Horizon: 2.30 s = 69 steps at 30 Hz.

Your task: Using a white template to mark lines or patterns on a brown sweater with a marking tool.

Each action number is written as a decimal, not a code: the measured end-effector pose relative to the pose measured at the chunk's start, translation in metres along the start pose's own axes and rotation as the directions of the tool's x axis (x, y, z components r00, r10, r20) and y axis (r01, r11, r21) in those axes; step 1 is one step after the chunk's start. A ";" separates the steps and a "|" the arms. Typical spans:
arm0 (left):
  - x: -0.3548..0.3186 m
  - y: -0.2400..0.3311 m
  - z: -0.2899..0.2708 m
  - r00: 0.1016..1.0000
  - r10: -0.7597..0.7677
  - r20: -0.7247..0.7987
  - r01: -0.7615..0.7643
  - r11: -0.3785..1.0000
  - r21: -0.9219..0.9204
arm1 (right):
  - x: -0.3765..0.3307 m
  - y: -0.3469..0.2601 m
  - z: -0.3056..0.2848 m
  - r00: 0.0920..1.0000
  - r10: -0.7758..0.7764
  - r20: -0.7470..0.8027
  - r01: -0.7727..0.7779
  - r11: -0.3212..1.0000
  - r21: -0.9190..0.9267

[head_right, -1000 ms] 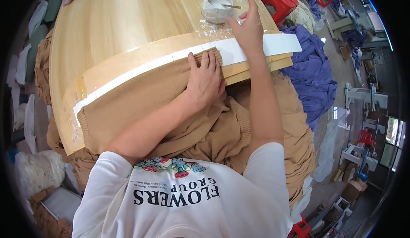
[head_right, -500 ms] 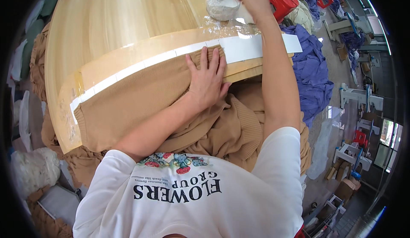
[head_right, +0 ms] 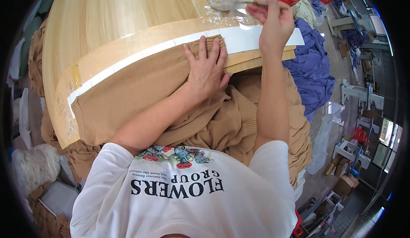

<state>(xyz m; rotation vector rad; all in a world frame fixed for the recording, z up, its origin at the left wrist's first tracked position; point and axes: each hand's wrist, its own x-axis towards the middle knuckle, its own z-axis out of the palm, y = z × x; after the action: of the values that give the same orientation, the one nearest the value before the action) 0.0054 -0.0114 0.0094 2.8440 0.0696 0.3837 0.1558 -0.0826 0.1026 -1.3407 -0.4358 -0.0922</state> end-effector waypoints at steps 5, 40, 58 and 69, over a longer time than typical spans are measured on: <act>0.000 -0.002 0.001 1.000 -0.013 -0.018 0.014 1.000 0.007 | -0.073 0.004 0.005 0.990 0.114 0.085 -0.101 0.985 -0.137; -0.001 0.005 0.031 0.999 -0.017 -0.037 0.040 0.566 0.824 | -0.133 0.009 0.131 0.765 0.136 0.630 0.189 0.888 -0.420; 0.006 0.008 0.022 0.985 -0.166 -0.038 0.170 0.948 0.268 | -0.168 -0.017 0.219 0.662 0.059 0.747 0.098 0.982 -0.164; 0.001 0.010 0.008 0.995 -0.086 0.039 0.077 0.976 0.205 | -0.192 0.013 0.261 0.435 0.050 0.899 0.332 0.919 -0.212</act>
<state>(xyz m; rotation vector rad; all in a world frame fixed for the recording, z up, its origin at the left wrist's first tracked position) 0.0083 -0.0234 0.0047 3.0378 0.2280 0.3069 -0.0823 0.1346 0.0646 -1.6460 -1.5354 0.4706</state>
